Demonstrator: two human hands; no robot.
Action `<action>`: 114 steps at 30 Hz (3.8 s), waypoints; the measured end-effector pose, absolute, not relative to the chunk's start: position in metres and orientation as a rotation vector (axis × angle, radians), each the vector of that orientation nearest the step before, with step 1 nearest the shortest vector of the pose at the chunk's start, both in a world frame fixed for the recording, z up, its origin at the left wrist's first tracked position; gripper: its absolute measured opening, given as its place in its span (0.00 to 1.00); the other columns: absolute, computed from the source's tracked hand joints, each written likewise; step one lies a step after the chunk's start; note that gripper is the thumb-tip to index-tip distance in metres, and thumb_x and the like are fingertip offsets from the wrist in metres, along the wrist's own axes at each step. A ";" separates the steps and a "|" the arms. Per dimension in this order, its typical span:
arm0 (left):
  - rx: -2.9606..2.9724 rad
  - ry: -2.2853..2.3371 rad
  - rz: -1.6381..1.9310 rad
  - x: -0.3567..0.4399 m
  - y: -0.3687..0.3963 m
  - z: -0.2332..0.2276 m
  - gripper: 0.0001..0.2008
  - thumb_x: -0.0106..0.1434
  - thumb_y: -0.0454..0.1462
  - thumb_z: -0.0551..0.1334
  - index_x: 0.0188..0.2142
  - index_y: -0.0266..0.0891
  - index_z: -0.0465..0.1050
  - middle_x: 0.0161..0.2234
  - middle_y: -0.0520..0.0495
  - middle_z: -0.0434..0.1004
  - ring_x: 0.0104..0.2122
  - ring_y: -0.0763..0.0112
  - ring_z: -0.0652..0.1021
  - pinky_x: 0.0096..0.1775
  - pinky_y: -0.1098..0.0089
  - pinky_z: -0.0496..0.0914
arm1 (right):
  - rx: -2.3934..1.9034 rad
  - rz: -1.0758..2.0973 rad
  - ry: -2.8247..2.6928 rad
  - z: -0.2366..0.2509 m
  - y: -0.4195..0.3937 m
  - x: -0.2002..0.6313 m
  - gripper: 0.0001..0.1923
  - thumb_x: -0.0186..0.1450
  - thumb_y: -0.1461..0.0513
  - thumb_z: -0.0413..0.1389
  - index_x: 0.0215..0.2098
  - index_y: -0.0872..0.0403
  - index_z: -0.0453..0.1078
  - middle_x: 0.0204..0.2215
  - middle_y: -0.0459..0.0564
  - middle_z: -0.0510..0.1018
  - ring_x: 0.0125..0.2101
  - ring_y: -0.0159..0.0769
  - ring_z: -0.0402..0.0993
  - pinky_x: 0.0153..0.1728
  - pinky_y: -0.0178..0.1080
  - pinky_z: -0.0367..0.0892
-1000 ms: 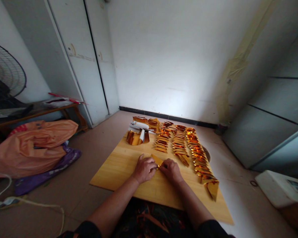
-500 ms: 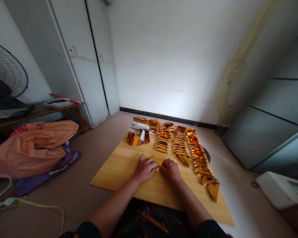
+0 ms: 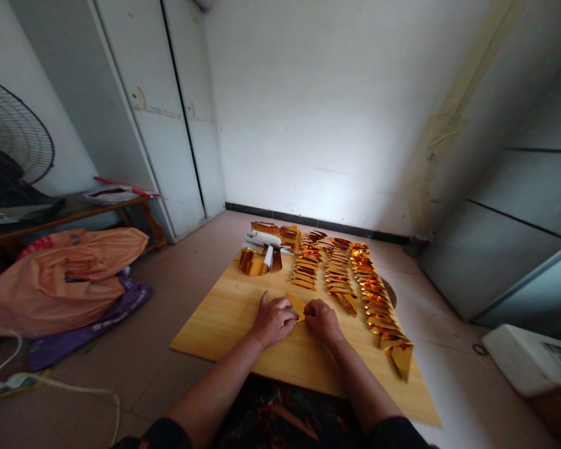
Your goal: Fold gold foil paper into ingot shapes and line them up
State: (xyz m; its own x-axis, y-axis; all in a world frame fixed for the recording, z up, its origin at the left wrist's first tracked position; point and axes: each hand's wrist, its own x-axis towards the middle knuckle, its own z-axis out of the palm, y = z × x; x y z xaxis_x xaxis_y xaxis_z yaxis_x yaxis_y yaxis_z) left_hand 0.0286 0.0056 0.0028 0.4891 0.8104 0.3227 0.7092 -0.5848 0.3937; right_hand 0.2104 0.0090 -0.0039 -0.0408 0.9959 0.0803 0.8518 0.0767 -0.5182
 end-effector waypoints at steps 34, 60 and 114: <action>2.677 1.384 0.670 0.033 0.013 0.002 0.10 0.61 0.30 0.58 0.33 0.44 0.77 0.37 0.49 0.76 0.44 0.63 0.69 0.49 0.55 0.59 | -1.397 0.264 -2.282 0.003 -0.013 0.210 0.09 0.61 0.65 0.56 0.36 0.47 0.77 0.39 0.49 0.75 0.40 0.37 0.66 0.39 0.37 0.56; 2.711 1.334 0.657 0.029 0.002 0.009 0.09 0.56 0.38 0.61 0.38 0.43 0.75 0.35 0.47 0.74 0.41 0.62 0.70 0.47 0.57 0.57 | -1.134 0.396 -2.144 -0.016 0.002 0.209 0.16 0.70 0.58 0.45 0.31 0.54 0.70 0.29 0.50 0.72 0.32 0.32 0.69 0.35 0.34 0.66; 2.664 1.317 0.672 0.019 -0.009 0.006 0.09 0.58 0.31 0.56 0.36 0.44 0.72 0.44 0.49 0.77 0.45 0.63 0.72 0.57 0.49 0.47 | -1.858 0.351 -2.130 0.010 0.018 0.189 0.08 0.62 0.65 0.51 0.28 0.56 0.72 0.32 0.49 0.75 0.28 0.29 0.68 0.26 0.31 0.53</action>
State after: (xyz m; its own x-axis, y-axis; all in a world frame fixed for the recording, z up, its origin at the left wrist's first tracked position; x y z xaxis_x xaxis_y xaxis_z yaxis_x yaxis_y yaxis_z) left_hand 0.0189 -0.0090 0.0058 0.5299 0.7750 0.3443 0.7335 -0.6226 0.2725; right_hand 0.1891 0.0179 0.0098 -0.1244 0.9905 0.0590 0.9193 0.1375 -0.3689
